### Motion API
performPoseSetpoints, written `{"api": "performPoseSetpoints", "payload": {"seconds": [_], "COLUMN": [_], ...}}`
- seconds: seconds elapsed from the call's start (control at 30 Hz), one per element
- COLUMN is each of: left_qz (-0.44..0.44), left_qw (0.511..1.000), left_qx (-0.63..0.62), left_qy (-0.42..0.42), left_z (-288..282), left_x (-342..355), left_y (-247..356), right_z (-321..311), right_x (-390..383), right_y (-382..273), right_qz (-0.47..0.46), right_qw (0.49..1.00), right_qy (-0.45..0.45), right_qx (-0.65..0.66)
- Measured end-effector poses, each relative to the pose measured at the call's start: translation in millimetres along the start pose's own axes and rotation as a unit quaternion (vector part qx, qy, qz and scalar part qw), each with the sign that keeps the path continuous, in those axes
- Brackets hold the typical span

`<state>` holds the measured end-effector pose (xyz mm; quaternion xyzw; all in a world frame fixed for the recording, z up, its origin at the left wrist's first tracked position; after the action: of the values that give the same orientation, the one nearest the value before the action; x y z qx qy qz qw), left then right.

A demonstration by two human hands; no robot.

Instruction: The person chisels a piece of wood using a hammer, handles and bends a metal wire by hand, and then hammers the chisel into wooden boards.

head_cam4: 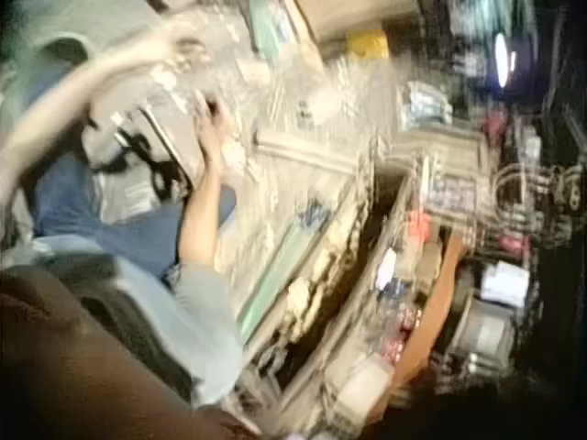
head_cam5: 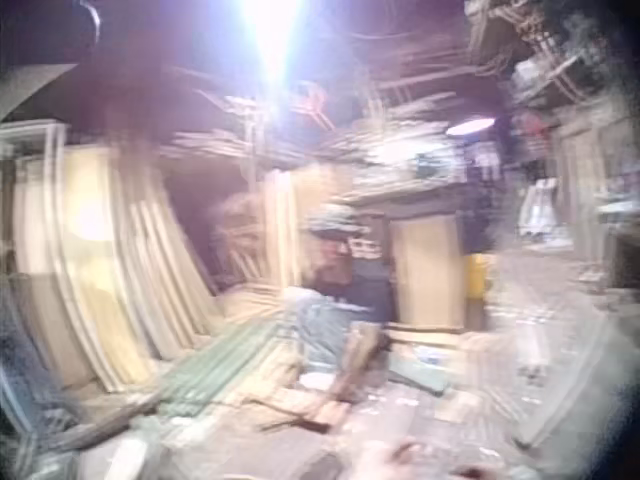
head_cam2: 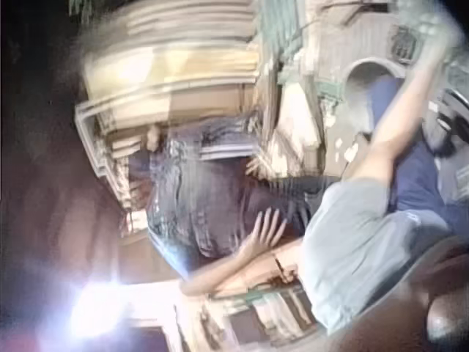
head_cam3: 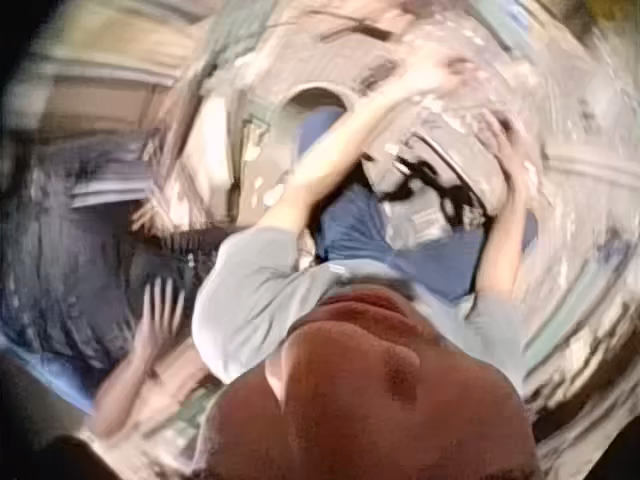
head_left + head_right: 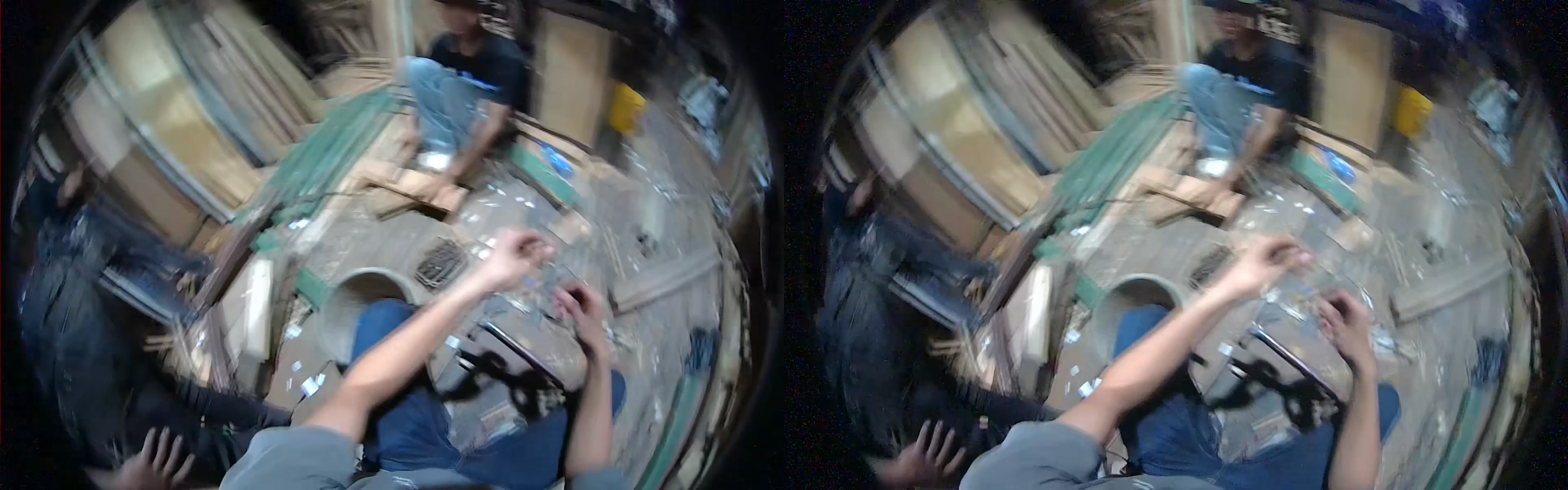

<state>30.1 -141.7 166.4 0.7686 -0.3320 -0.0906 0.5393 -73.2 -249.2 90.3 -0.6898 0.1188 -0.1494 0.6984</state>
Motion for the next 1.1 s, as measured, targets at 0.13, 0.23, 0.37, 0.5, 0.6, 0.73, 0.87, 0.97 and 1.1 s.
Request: {"api": "performPoseSetpoints", "payload": {"seconds": [0.13,0.23,0.37,0.5,0.6,0.73,0.87,0.97,1.1], "left_qz": [0.088,0.090,0.113,0.155,0.092,0.119,0.123,0.110,0.121], "left_qw": [0.990,0.982,0.961,0.924,0.924,0.912,0.912,0.907,0.905], "left_qx": [-0.105,-0.117,-0.155,-0.054,-0.129,-0.114,-0.115,-0.124,-0.083], "left_qy": [0.035,0.117,0.200,0.345,0.347,0.374,0.374,0.387,0.398], "left_z": [9,-50,-105,-162,-183,-202,-206,-208,-213], "left_x": [23,18,19,15,15,12,10,10,7], "left_y": [26,28,18,10,-3,-15,-18,-23,-22], "right_z": [-46,-25,-21,-7,-11,-8,-5,-4,-6], "right_x": [-13,-5,-6,-14,-12,-13,-16,-20,-23], "right_y": [3,18,23,-12,-13,-10,-19,-27,-39], "right_qz": [-0.048,-0.130,-0.146,-0.184,-0.178,-0.152,-0.205,-0.230,-0.221], "right_qw": [0.988,0.966,0.946,0.931,0.937,0.942,0.914,0.910,0.910], "right_qy": [0.050,0.003,0.012,-0.007,0.009,-0.003,0.004,0.018,0.027], "right_qx": [-0.139,-0.224,-0.289,-0.314,-0.302,-0.300,-0.351,-0.344,-0.349]}}
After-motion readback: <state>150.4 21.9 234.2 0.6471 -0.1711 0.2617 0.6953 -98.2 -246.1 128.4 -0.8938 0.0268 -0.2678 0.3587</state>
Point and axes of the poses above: each hand's wrist, its own x-axis towards the middle knuckle, its own z-axis out of the palm, y = z × x, the point moved 10 cm from there along x, towards the middle knuckle, and after that the axes turned 7 degrees about y, right-handed, at the moved point
